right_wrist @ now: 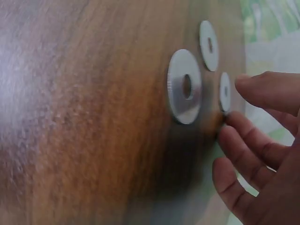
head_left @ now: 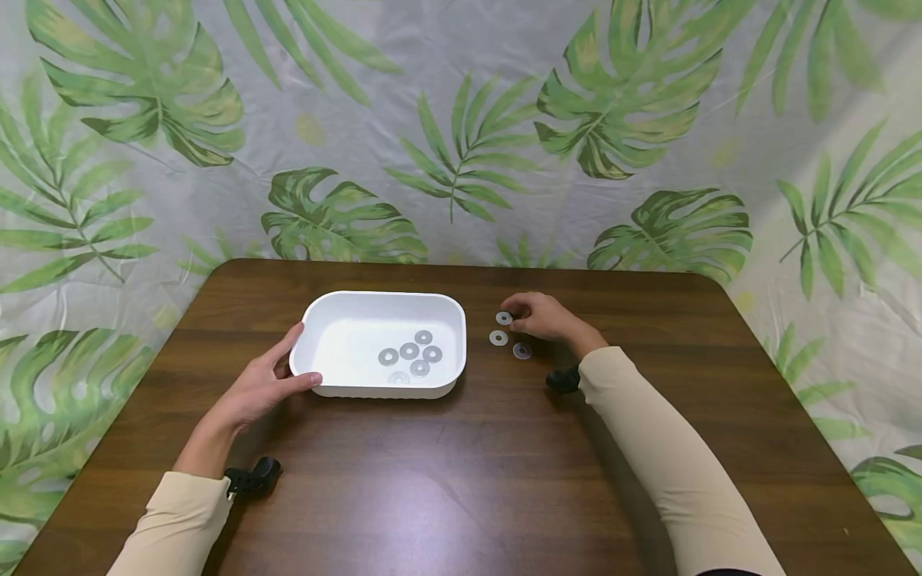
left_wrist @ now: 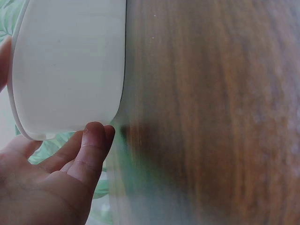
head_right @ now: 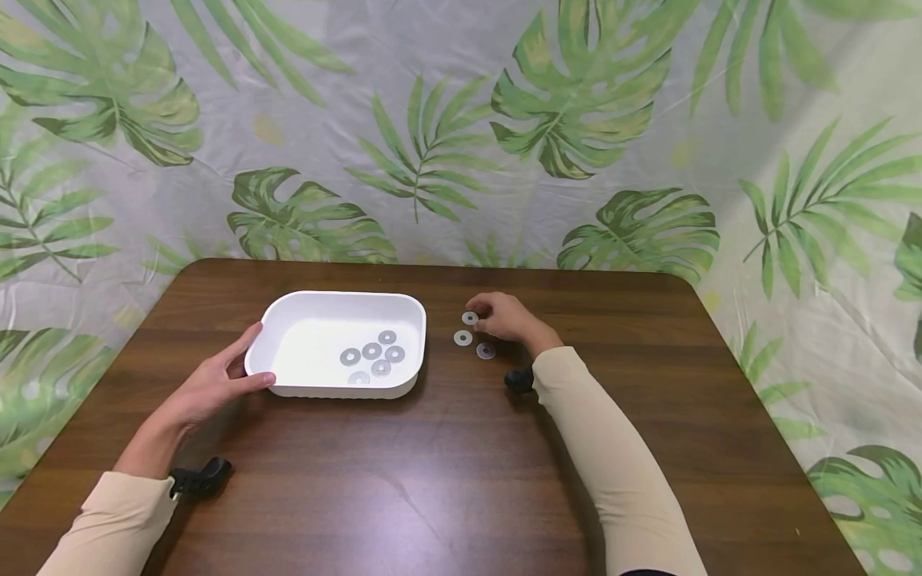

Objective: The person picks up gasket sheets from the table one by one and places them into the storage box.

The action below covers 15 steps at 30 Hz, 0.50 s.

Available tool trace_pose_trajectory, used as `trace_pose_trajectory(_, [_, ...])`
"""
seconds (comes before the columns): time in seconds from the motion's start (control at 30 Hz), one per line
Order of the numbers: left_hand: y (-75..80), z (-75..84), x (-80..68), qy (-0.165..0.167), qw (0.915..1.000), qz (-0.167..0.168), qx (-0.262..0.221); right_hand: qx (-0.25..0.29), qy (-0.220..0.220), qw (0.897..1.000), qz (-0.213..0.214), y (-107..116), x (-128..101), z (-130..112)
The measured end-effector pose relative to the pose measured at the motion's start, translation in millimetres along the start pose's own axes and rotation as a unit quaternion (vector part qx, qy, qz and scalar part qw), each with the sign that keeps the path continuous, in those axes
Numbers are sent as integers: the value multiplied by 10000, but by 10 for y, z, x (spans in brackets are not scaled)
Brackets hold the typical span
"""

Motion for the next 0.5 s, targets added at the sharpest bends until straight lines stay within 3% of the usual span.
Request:
trace_pose_trajectory(0.27, [-5,-5,3,-39,9999,-25,-100,-135,-72,9999,31,-74,49,27])
trace_pose_trajectory(0.5, [-3,-4,-1,-99,9998,-31,-157,-384,-158,9984,383,-132,81,65])
Point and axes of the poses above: each hand's wrist, its own x-axis towards the middle knuckle, its own y-axis out of the back of the hand, z = x × y, the point moved 7 cm from there along x, towards the middle knuckle, and after that the axes turned 3 degrees about z, right-handed, at the moved point
